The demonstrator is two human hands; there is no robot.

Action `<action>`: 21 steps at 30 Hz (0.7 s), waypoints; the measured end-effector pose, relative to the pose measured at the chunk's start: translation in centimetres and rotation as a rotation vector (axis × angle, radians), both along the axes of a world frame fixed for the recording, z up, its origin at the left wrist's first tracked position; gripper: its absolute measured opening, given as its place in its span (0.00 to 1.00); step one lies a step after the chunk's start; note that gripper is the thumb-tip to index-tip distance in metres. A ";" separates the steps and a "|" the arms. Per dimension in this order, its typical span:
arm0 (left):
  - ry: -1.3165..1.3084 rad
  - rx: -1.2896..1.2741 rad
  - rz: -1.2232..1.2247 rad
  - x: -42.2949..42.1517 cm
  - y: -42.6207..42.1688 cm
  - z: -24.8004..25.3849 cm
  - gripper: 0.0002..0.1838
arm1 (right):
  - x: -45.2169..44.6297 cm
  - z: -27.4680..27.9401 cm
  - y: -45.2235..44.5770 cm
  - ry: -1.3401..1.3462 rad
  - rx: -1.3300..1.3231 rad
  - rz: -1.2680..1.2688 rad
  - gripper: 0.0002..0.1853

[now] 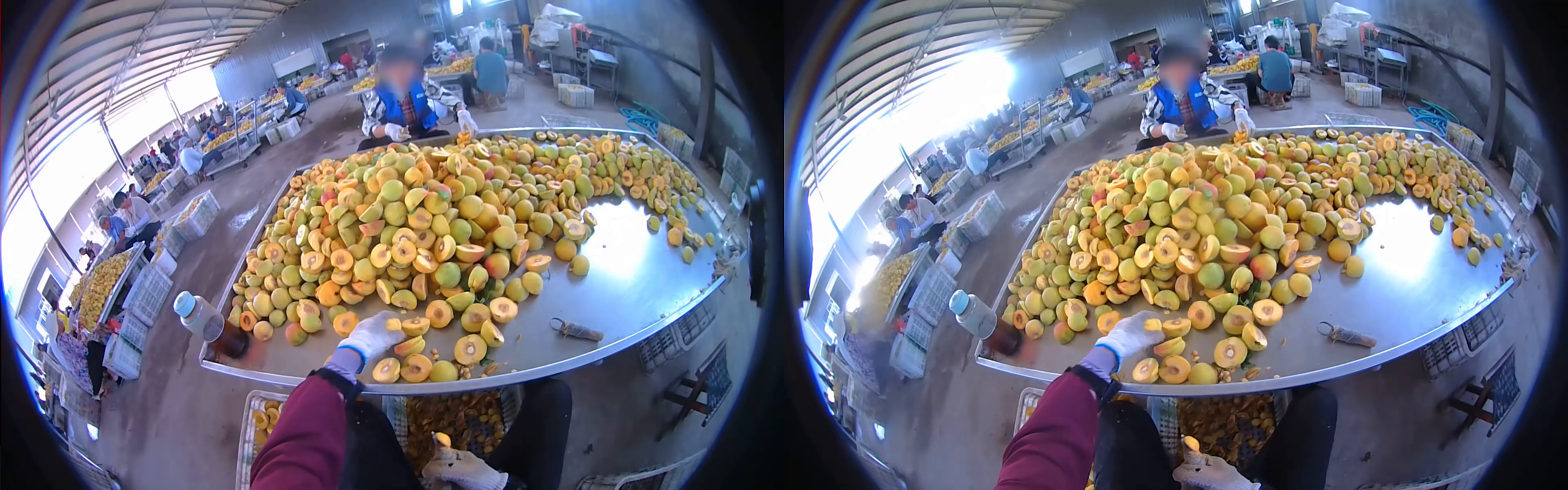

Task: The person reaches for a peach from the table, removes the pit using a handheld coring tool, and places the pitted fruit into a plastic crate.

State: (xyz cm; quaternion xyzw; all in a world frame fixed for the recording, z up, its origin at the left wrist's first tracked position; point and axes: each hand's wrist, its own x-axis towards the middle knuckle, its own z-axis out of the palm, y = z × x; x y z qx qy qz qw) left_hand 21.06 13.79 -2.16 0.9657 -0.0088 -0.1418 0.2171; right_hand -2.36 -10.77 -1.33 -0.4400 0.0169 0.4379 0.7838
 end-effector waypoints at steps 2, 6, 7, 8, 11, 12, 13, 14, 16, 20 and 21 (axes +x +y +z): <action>-0.070 -0.282 0.010 -2.7 -0.7 1.3 0.30 | -0.6 -0.1 -0.2 -0.039 -0.129 -0.012 0.11; 0.101 -0.835 -0.347 -11.6 -5.0 3.6 0.27 | -1.8 -4.5 0.5 -0.822 -0.457 -0.281 0.12; 0.136 -0.731 -0.574 -13.4 -5.8 4.3 0.27 | -1.5 -2.8 0.2 -0.799 -0.601 -0.220 0.14; -0.044 -0.562 -0.690 -14.6 -6.1 4.9 0.26 | -1.2 -1.2 0.0 -0.768 -0.747 -0.158 0.16; -0.107 -0.288 -0.391 -15.7 -6.1 5.8 0.27 | -1.4 0.1 -0.1 -0.631 -1.049 -0.161 0.12; -0.082 -0.505 -0.237 -16.2 -5.3 4.7 0.26 | -1.4 0.7 -0.5 -0.532 -0.954 -0.202 0.14; -0.048 -0.710 -0.080 -16.6 -5.1 4.0 0.25 | -1.5 1.2 -0.9 -0.425 -0.861 -0.254 0.16; -0.003 -0.709 -0.086 -17.4 -5.4 3.5 0.25 | -1.6 0.6 -1.2 -0.453 -0.725 -0.333 0.17; -0.188 -0.764 -0.173 -19.3 -6.9 4.1 0.22 | -1.7 -0.2 -1.1 -0.487 -0.668 -0.385 0.22; 0.115 -1.456 0.030 -21.6 -8.2 3.1 0.23 | -2.2 2.3 -1.5 -0.040 -0.175 -0.429 0.17; 0.204 -1.485 0.221 -22.0 -8.4 3.0 0.25 | -2.3 2.3 -1.5 -0.025 -0.180 -0.435 0.17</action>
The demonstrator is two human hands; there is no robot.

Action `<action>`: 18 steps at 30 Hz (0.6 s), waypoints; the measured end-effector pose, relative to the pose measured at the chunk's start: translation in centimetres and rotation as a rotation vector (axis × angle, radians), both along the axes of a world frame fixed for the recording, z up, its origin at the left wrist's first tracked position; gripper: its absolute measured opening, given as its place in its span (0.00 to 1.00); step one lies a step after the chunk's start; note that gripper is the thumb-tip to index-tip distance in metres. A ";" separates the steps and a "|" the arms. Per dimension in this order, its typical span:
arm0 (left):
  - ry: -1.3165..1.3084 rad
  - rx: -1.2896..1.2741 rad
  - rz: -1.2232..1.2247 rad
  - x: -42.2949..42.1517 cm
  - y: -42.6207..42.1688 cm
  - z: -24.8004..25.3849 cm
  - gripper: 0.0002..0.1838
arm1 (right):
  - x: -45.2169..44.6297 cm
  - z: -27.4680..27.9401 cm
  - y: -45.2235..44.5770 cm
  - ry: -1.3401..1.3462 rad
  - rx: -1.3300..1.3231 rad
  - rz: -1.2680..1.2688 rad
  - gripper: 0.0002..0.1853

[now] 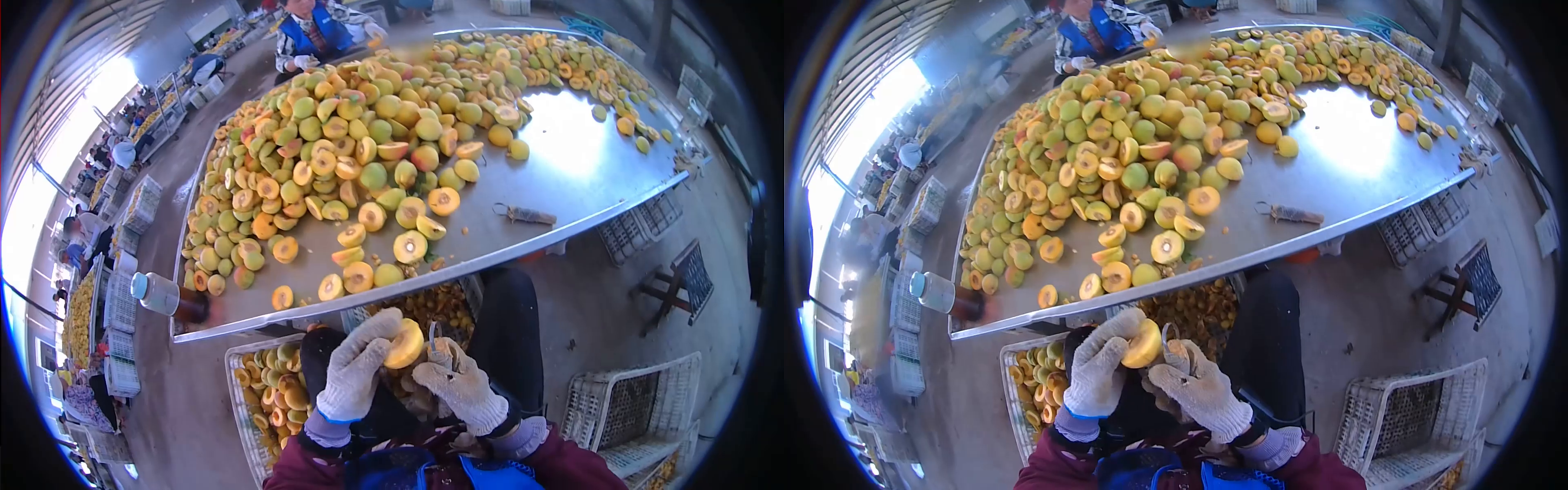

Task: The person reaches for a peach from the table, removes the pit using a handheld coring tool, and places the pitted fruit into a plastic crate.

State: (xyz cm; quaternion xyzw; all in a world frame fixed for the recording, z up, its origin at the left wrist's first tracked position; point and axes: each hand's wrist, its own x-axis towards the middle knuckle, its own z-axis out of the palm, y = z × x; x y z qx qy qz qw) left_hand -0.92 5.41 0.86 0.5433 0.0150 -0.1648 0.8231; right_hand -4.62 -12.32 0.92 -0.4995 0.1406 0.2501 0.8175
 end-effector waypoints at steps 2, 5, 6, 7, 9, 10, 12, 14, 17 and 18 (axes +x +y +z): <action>0.017 -0.017 0.065 -0.5 -1.2 1.0 0.29 | 0.0 -0.7 0.0 -0.088 -0.002 -0.060 0.13; 0.134 0.072 -0.270 -0.7 0.5 -0.3 0.30 | 0.1 -3.4 -0.4 -0.302 -0.331 -0.027 0.17; 0.138 0.074 -0.268 -0.7 0.6 -0.5 0.30 | 0.0 -3.6 -0.4 -0.348 -0.435 -0.011 0.18; 0.066 0.114 -0.193 -0.7 0.6 -0.6 0.29 | -0.1 -3.5 -0.4 -0.340 -0.426 0.000 0.20; 0.062 0.089 0.047 -0.7 -0.1 -0.2 0.24 | -0.5 -1.7 -0.5 -0.368 -0.541 0.027 0.21; 0.068 0.093 0.055 -0.6 -0.3 0.1 0.24 | -0.6 -1.0 -0.4 -0.403 -0.657 0.054 0.21; 0.181 -0.144 0.126 -0.4 -0.5 0.4 0.23 | -0.8 -0.7 -0.2 -0.394 -0.653 0.141 0.22; 0.121 -0.122 0.094 -0.5 -0.8 -0.5 0.26 | -1.0 -0.6 0.0 -0.374 -0.653 0.222 0.23; 0.072 -0.161 0.124 -0.8 -1.8 -0.8 0.37 | -0.9 -0.4 0.5 -0.442 -0.878 0.314 0.23; 0.079 -0.159 0.123 -0.9 -1.8 -1.0 0.37 | -0.9 -0.4 0.5 -0.435 -0.875 0.315 0.23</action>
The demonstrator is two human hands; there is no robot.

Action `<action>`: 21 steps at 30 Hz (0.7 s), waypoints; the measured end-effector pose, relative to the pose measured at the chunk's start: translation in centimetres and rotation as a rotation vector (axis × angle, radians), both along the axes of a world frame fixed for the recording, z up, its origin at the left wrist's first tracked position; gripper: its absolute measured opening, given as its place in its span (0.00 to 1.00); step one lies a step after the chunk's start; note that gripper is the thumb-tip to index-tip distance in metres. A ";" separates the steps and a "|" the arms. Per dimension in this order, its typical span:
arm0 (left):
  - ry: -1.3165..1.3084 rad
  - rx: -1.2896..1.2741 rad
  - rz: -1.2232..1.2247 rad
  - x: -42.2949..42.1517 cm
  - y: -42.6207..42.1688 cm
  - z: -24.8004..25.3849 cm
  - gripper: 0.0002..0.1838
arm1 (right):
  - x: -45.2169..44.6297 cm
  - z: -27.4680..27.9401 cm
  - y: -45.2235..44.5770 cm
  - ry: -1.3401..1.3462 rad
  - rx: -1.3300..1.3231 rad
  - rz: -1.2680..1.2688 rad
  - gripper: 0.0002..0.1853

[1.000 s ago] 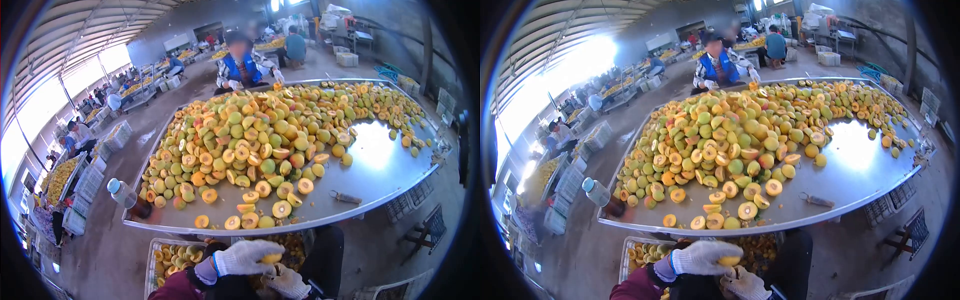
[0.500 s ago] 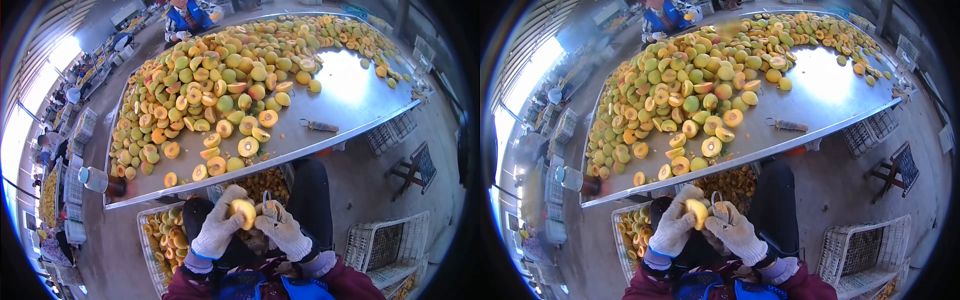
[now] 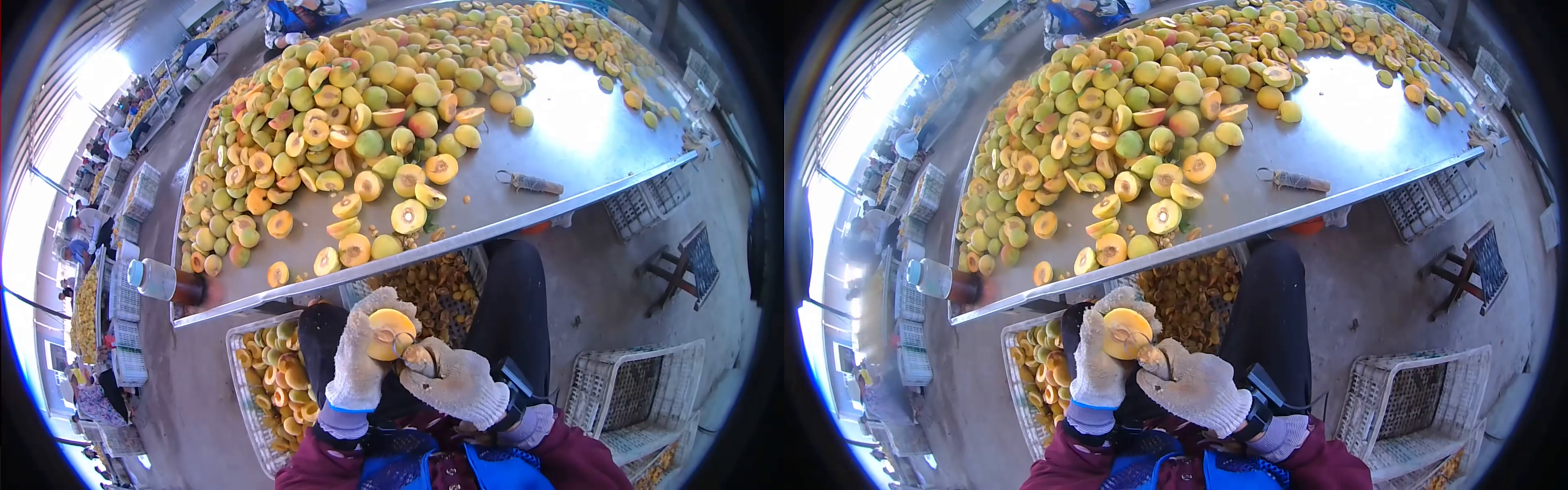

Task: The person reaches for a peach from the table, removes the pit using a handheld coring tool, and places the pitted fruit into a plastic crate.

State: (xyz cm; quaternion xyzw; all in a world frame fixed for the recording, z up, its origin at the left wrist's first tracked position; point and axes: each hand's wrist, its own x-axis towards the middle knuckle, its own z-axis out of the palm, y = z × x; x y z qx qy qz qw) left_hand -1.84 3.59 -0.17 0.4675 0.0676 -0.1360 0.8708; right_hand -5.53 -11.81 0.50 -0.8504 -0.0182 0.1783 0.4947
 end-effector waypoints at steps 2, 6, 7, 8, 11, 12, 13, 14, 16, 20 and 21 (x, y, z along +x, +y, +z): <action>-0.042 0.143 -0.035 -0.1 0.1 -0.6 0.40 | -0.1 -0.1 0.0 -0.082 -0.024 -0.025 0.22; -0.051 0.202 -0.094 -0.1 0.1 0.0 0.42 | -0.2 0.0 0.2 -0.161 -0.084 -0.048 0.19; -0.055 0.225 -0.106 -0.2 0.0 0.1 0.43 | -0.2 0.1 0.2 -0.176 -0.087 -0.046 0.19; -0.058 0.249 -0.118 -0.2 0.0 0.1 0.43 | -0.2 0.1 0.1 -0.190 -0.090 -0.044 0.19; -0.121 0.274 -0.151 -0.4 0.3 -0.4 0.42 | -0.4 0.0 -0.1 -0.166 -0.064 -0.018 0.20; -0.121 0.274 -0.151 -0.4 0.1 -0.3 0.42 | -0.4 -0.1 -0.2 -0.165 -0.063 -0.018 0.20; -0.177 0.332 -0.152 -0.6 -0.2 -0.1 0.41 | -0.5 -0.2 -0.2 -0.181 -0.071 -0.023 0.20; -0.233 0.390 -0.154 -0.7 -0.4 0.0 0.40 | -0.5 -0.4 -0.3 -0.195 -0.079 -0.028 0.20; -0.238 0.397 -0.177 -0.7 -0.2 0.4 0.38 | -0.6 -0.6 -0.5 -0.164 -0.068 -0.002 0.20; -0.235 0.517 -0.448 1.3 1.6 1.5 0.35 | -1.0 -0.9 -0.4 -0.057 -0.057 0.062 0.20; -0.221 0.588 -0.451 1.5 1.1 2.5 0.35 | -0.8 -0.6 -0.6 -0.057 -0.059 0.061 0.20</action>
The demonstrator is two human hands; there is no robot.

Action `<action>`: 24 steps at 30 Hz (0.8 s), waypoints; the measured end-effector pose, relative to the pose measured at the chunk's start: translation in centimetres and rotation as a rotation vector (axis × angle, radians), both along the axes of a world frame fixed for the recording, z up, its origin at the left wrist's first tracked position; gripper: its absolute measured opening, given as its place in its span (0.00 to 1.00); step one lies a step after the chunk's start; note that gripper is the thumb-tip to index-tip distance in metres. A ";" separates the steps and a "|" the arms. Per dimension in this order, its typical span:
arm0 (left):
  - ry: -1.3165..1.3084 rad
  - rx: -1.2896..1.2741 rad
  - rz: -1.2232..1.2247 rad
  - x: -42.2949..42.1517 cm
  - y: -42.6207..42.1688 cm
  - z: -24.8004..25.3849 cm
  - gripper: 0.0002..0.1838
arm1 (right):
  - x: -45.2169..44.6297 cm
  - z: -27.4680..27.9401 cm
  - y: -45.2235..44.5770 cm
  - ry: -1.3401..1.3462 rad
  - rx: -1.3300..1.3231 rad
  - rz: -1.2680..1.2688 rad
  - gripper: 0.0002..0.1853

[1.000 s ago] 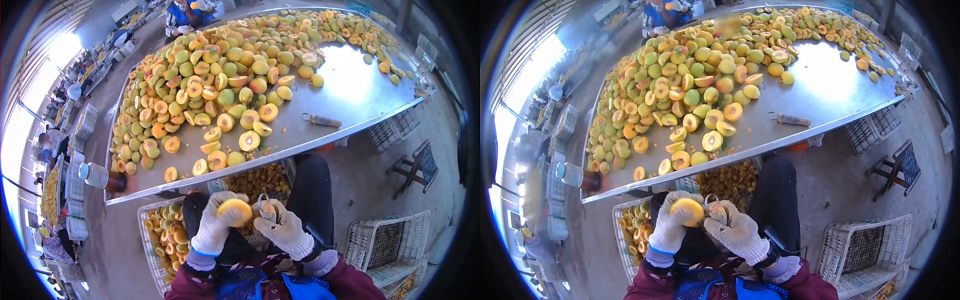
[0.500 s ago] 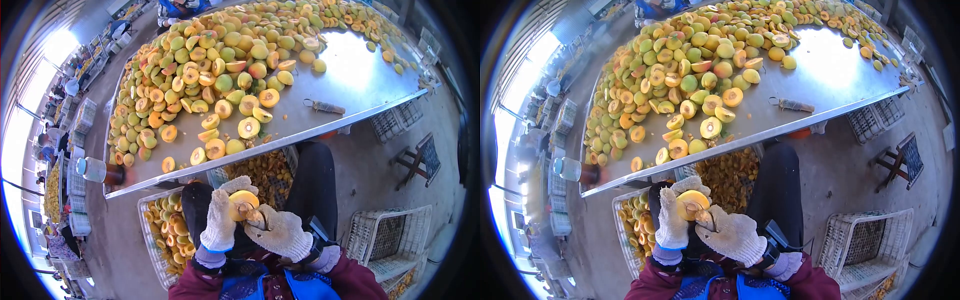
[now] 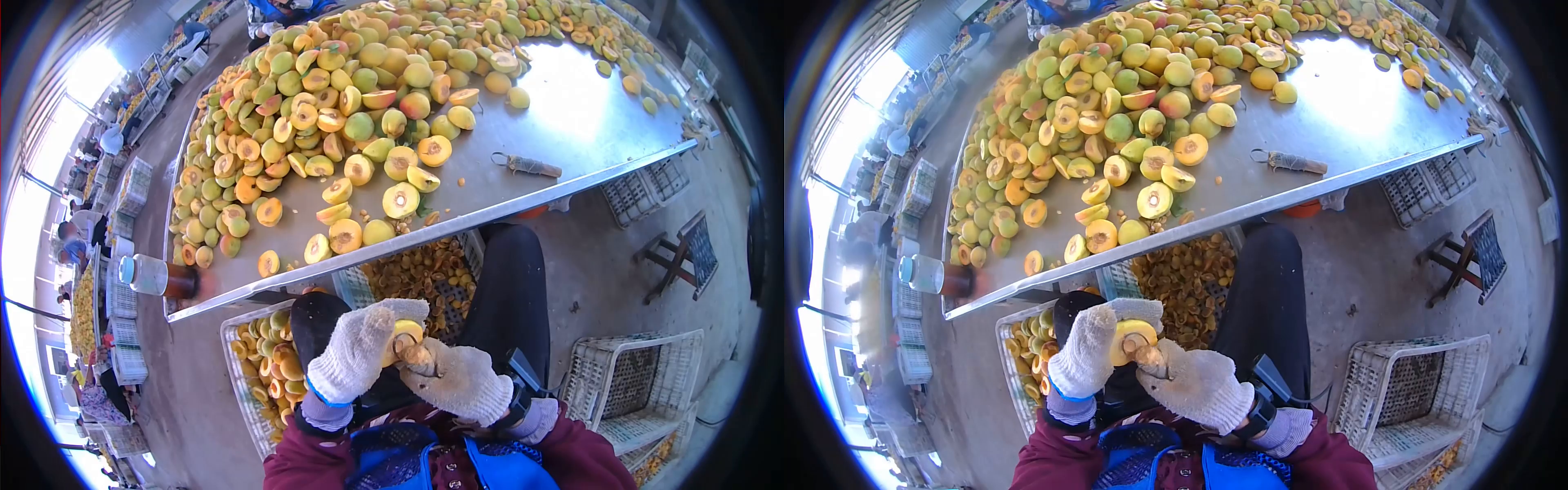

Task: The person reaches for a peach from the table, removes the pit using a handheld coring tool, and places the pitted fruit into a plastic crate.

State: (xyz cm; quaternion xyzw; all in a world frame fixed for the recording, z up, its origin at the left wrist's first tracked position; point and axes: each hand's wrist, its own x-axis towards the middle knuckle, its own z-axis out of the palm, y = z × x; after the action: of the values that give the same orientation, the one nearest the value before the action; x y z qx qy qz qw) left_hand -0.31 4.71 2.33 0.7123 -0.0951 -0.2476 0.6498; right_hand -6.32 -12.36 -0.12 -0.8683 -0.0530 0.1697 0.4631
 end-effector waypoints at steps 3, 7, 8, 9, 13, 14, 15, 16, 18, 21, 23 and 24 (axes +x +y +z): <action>-0.083 0.122 -0.040 0.5 -0.3 0.4 0.33 | 0.6 0.7 -0.4 0.131 0.025 0.011 0.21; -0.545 0.113 0.133 -0.9 -2.3 -0.3 0.31 | 0.4 0.6 -0.8 0.144 0.167 -0.036 0.20; -0.517 0.177 0.108 -0.9 -2.0 -0.6 0.30 | 0.5 0.6 -1.0 0.164 0.184 -0.024 0.20; -0.490 0.241 0.082 -0.9 -1.7 -0.8 0.30 | 0.5 0.7 -0.9 0.165 0.184 -0.028 0.20; -0.007 0.013 -0.040 0.5 -0.3 -0.6 0.30 | 0.4 0.4 -0.5 0.177 0.119 0.020 0.20; 0.020 0.029 -0.036 0.8 -0.6 0.0 0.32 | 0.6 0.2 -0.5 0.155 0.115 0.004 0.20; 0.016 0.030 -0.037 0.7 -0.9 -0.2 0.32 | 0.8 0.3 -0.6 0.152 0.115 0.004 0.20; -0.153 -0.044 0.008 0.3 -1.2 -0.6 0.33 | 1.0 0.4 -0.8 0.300 0.235 -0.029 0.20; -0.374 -0.076 0.014 -0.4 -0.9 -2.2 0.39 | 1.1 0.6 -1.1 0.449 0.357 -0.072 0.20; -0.295 -0.256 0.174 -2.5 -2.1 -4.2 0.40 | 1.2 0.7 -1.1 0.217 0.169 -0.041 0.20; -0.390 -0.315 0.276 -2.5 -3.1 -4.3 0.36 | 0.6 -0.1 -0.5 0.107 0.164 -0.073 0.20; -0.513 -0.260 0.251 -2.0 -3.0 -4.2 0.33 | 0.6 0.1 -0.5 0.110 0.163 -0.069 0.20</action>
State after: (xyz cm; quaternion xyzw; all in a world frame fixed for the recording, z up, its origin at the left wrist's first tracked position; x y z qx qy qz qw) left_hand -2.33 1.74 -1.83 0.6687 -0.1982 0.0364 0.7157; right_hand -5.74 -12.86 -0.02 -0.8186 -0.0113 0.1963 0.5397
